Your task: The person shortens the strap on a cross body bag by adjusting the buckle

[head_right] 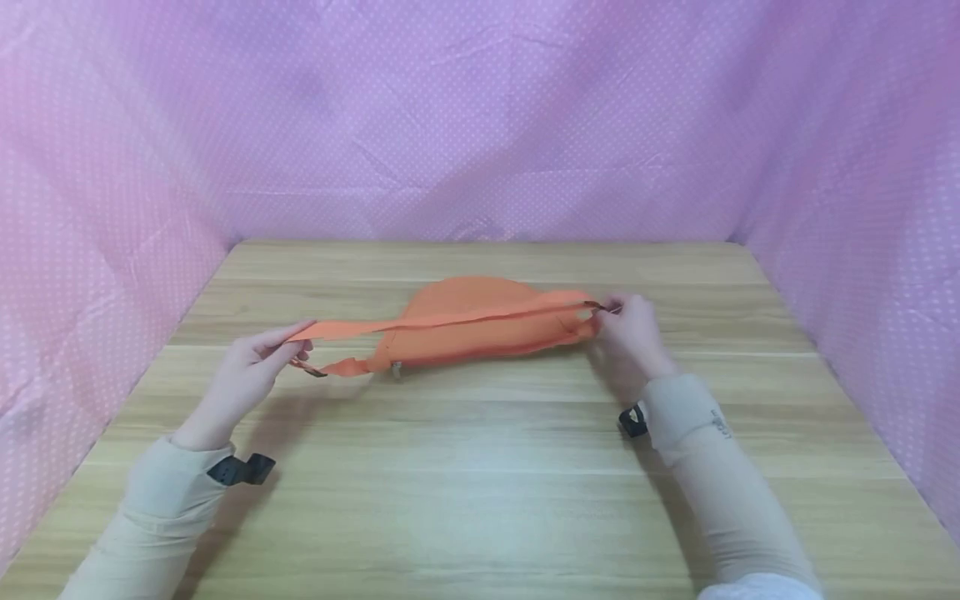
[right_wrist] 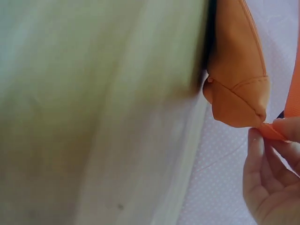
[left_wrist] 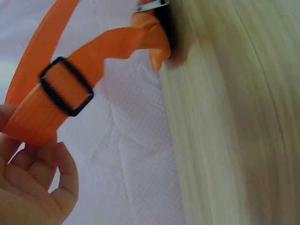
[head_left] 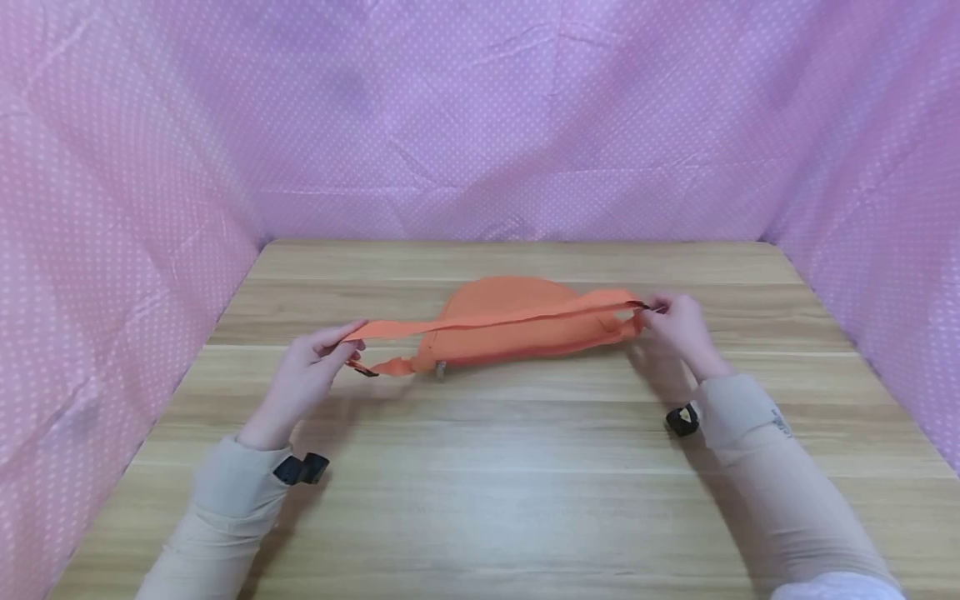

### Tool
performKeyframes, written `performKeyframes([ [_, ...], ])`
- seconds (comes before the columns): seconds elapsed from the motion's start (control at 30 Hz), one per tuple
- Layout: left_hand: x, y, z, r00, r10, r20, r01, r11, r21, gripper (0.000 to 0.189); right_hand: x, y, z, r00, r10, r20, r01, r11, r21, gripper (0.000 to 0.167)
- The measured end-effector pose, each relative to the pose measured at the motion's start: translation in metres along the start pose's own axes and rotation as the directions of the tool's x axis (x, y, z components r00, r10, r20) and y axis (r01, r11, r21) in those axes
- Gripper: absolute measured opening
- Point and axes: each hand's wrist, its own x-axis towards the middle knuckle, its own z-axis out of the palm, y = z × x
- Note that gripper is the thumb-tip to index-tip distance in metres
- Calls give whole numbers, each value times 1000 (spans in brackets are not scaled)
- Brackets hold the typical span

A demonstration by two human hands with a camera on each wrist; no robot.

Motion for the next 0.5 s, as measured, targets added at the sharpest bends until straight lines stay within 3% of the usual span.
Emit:
performKeyframes([
  [0.13, 1, 2, 5, 1000, 9, 4, -9, 1000, 3, 35, 2, 3, -4, 998, 46, 51, -46, 999, 7, 15],
  [0.3, -1, 4, 11, 996, 46, 72, -48, 999, 22, 36, 1, 11, -8, 982, -29, 187, 29, 1000, 1, 20],
  [0.4, -4, 9, 14, 989, 93, 115, -100, 993, 56, 38, -3, 11, -9, 938, -156, 311, 157, 987, 24, 37],
  [0.5, -7, 14, 19, 973, 138, 183, -150, 987, 55, 46, -11, 7, -9, 854, -305, 422, 308, 949, 61, 51],
])
